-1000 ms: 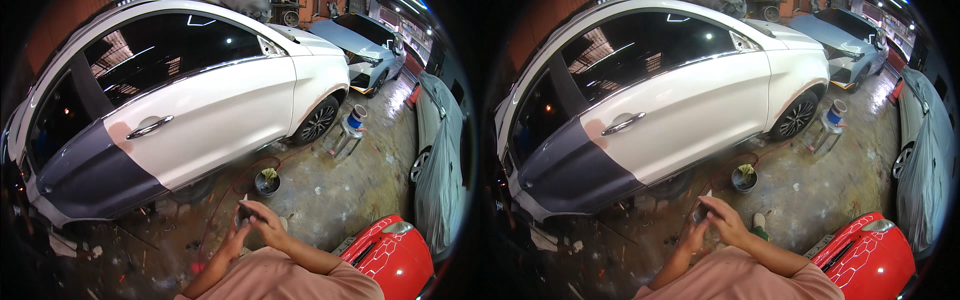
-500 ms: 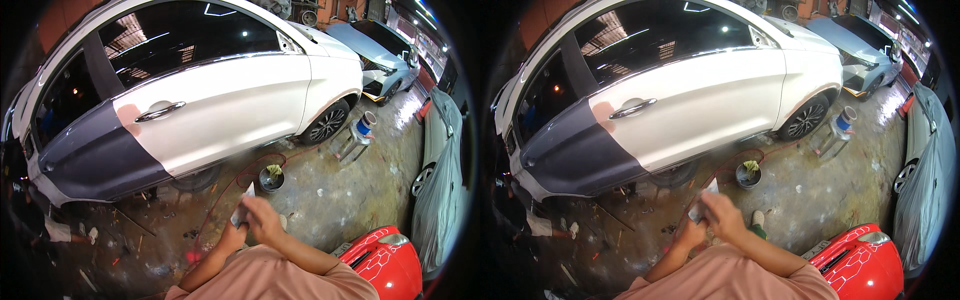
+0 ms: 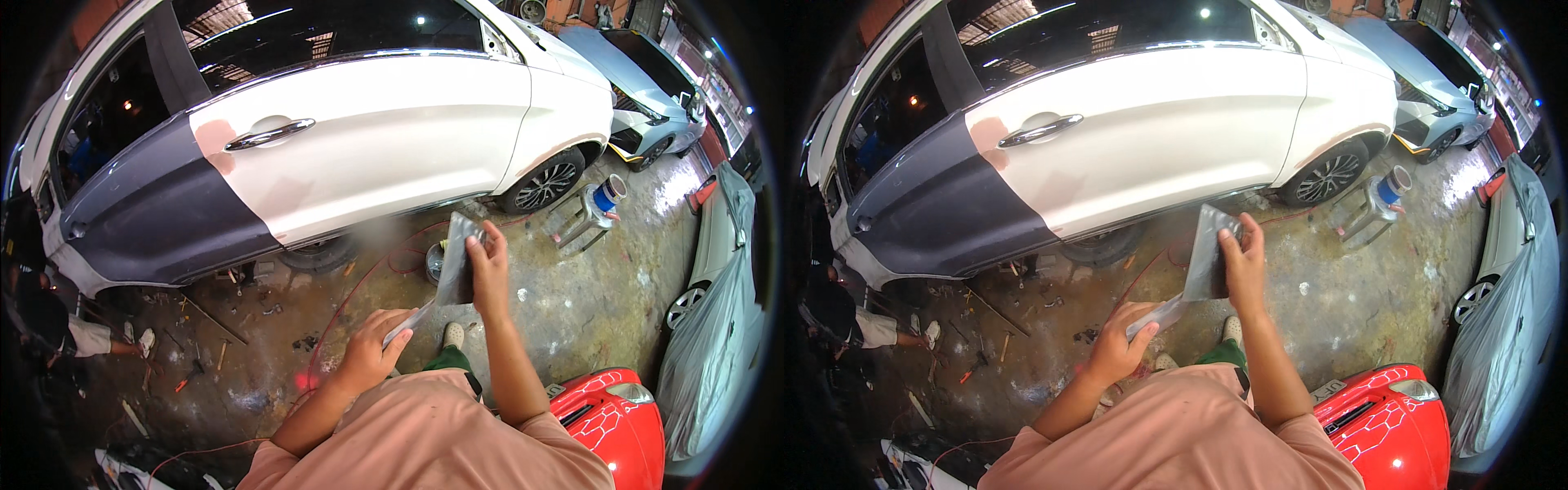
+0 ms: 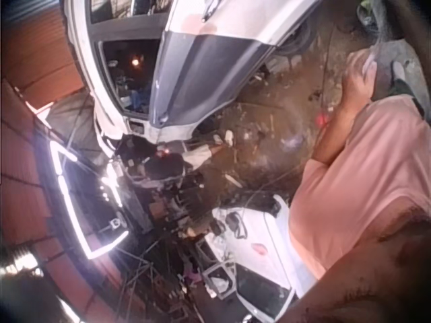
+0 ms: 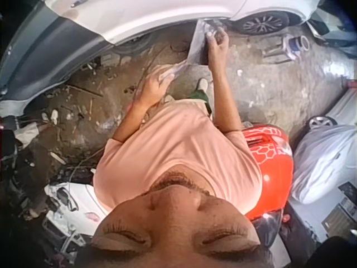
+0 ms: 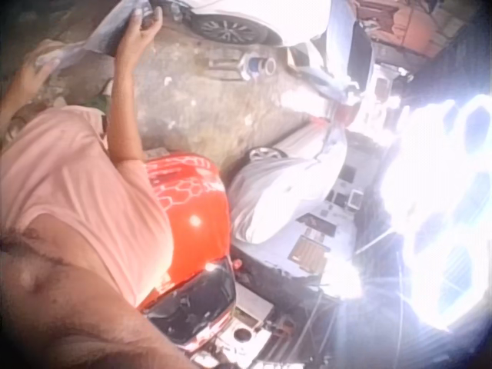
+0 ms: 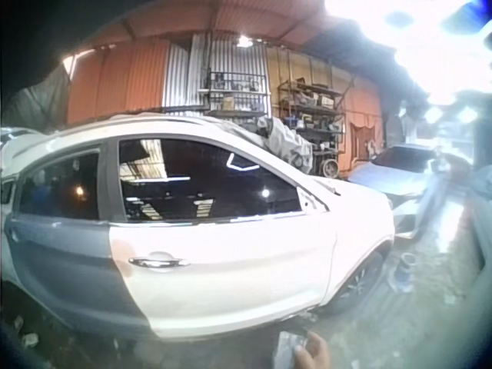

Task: The person sands the surface of a white car door using a sanding block, focusing on the area around the door handle and the transition between the white paint and a gray primer section. The person repeatedly rubs the sanding block over the surface to smooth it.

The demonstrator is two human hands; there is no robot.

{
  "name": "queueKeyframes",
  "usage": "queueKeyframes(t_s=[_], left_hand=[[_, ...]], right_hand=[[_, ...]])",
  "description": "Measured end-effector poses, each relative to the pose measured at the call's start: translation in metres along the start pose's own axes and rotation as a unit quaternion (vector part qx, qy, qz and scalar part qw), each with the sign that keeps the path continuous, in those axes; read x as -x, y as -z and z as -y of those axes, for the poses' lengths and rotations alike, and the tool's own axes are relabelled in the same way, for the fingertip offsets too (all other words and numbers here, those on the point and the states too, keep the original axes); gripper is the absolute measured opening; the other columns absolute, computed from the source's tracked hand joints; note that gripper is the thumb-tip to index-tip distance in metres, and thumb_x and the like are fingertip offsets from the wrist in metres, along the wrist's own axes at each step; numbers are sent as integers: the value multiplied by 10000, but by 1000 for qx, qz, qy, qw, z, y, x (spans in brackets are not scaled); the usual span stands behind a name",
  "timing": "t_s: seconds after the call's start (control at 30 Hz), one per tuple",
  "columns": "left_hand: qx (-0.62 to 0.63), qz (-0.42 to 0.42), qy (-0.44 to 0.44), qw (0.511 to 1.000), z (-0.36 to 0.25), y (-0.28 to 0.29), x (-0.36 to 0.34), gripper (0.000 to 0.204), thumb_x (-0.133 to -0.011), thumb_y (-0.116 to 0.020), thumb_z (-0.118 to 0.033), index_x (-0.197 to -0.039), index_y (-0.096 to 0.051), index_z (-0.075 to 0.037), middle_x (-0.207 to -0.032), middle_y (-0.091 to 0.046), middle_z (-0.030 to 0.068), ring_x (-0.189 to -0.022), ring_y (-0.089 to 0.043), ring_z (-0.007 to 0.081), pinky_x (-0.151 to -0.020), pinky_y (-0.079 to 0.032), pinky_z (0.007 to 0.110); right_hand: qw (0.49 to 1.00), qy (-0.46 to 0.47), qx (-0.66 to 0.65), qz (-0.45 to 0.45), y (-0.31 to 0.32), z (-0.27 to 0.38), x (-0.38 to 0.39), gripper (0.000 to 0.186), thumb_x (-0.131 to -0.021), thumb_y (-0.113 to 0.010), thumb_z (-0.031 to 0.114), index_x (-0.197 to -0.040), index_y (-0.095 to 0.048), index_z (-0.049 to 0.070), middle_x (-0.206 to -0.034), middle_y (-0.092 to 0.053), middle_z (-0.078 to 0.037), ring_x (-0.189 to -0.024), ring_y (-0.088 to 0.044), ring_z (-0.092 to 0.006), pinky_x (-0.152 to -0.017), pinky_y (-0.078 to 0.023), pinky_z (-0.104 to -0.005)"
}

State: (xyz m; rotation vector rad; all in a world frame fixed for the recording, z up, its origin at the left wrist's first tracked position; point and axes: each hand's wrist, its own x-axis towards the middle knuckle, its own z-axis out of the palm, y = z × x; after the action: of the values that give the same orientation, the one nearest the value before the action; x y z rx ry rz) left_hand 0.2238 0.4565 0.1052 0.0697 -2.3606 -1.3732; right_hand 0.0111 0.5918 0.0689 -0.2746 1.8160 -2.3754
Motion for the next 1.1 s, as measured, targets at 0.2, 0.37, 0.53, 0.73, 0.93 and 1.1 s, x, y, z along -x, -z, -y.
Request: queueKeyframes(t_s=[0.2, 0.37, 0.53, 0.73, 0.93, 1.1], left_hand=[[127, -145, 87, 977, 32, -7, 0, 247, -1011, -620, -127, -1199, -669, 26, -1113, -710, 133, -947, -678, 241, -880, -509, 341], [407, -189, 180, 875, 23, -25, -6, 232, -1019, -633, -117, -1185, -676, 40, -1137, -702, 78, -1006, -654, 142, -907, -509, 300], [461, -56, 237, 854, 20, -21, 3, 253, -1031, -616, -144, -1204, -677, 30, -1137, -710, 48, -1086, -630, 119, -983, -494, 307], [194, 183, 255, 930, 44, 6, 2, 270, -1000, -687, -245, -973, -737, 19, -808, -619, -49, -746, -512, 44, -642, -426, 261], [184, 72, 235, 952, 40, 51, -4, 265, -984, -700, -216, -819, -702, -8, -720, -624, -35, -684, -532, 46, -620, -436, 242], [254, -141, 236, 927, 59, 91, 18, 255, -1044, -597, -222, -900, -683, -29, -771, -665, 21, -685, -584, 84, -647, -474, 250]], right_hand=[[973, -70, 111, 192, -6, -19, 87, 611, -944, -702, 147, -1463, -431, -26, -1304, -588, -139, -1198, -552, -202, -1051, -420, -331], [967, -201, -78, 135, -8, 6, 88, 649, -890, -771, 188, -1435, -469, 4, -1173, -660, -83, -1052, -633, -174, -940, -508, -332], [946, -258, -155, 123, 9, 27, 70, 353, -919, -765, 242, -1182, -646, 40, -1089, -699, -29, -994, -648, -141, -904, -514, -324], [945, -190, 66, 259, 24, 51, 58, 300, -955, -739, 242, -1151, -661, 28, -1003, -677, 11, -905, -595, -85, -804, -494, -278], [904, -219, 157, 333, 14, 53, 70, 211, -953, -733, 209, -1068, -678, 41, -954, -670, 21, -874, -584, -79, -803, -488, -279], [919, -245, 67, 300, 4, 26, 76, 273, -940, -748, 211, -1118, -671, 20, -978, -687, 9, -890, -618, -98, -810, -507, -285]])
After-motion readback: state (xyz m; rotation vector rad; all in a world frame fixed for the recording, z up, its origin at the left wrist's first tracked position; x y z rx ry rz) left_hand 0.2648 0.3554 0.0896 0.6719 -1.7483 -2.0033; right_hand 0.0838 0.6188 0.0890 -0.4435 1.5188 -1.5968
